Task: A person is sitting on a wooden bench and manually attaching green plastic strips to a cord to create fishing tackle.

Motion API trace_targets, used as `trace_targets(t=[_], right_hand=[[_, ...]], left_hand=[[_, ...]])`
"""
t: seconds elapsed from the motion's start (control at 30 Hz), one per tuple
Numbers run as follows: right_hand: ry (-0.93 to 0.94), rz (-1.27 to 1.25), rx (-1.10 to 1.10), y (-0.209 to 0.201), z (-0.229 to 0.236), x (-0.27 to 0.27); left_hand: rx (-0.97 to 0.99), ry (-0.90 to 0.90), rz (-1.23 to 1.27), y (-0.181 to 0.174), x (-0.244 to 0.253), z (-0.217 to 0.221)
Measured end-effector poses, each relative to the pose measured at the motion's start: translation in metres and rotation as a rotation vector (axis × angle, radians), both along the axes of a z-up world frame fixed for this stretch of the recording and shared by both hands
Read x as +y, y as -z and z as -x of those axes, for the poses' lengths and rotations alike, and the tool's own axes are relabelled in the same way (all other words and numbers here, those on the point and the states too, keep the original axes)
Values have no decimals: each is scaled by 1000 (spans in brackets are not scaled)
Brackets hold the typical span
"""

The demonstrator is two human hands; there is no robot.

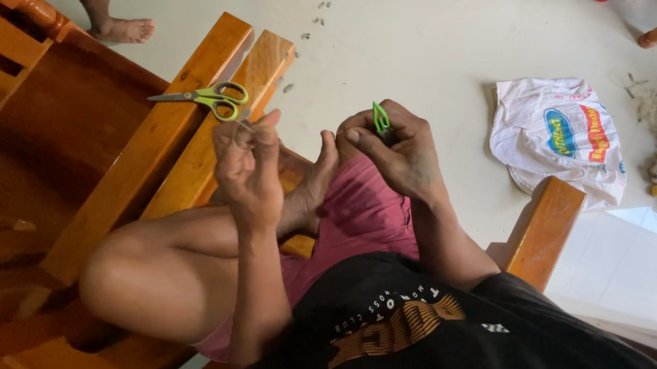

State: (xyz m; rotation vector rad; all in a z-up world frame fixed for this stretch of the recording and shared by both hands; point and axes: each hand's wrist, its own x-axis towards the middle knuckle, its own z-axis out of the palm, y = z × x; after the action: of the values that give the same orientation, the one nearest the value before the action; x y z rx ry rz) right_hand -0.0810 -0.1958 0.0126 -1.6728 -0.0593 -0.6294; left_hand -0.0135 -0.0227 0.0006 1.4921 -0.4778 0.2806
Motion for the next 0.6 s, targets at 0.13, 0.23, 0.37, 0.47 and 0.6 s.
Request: trace_targets(t=[0.13, 0.23, 0.37, 0.47, 0.6], right_hand=[[-27, 5, -34, 7, -3, 5], [-47, 4, -44, 9, -7, 11], [-79, -14, -47, 10, -8, 19], [-64, -1, -57, 9, -11, 21], [-42, 24, -88, 14, -20, 7]], left_hand=[[13, 125, 360, 8, 3, -20], [113, 246, 677, 11, 2, -32], [366, 360, 932, 29, 2, -46], [556, 540, 1050, 35, -4, -59], [728, 681, 1060, 43, -23, -74]])
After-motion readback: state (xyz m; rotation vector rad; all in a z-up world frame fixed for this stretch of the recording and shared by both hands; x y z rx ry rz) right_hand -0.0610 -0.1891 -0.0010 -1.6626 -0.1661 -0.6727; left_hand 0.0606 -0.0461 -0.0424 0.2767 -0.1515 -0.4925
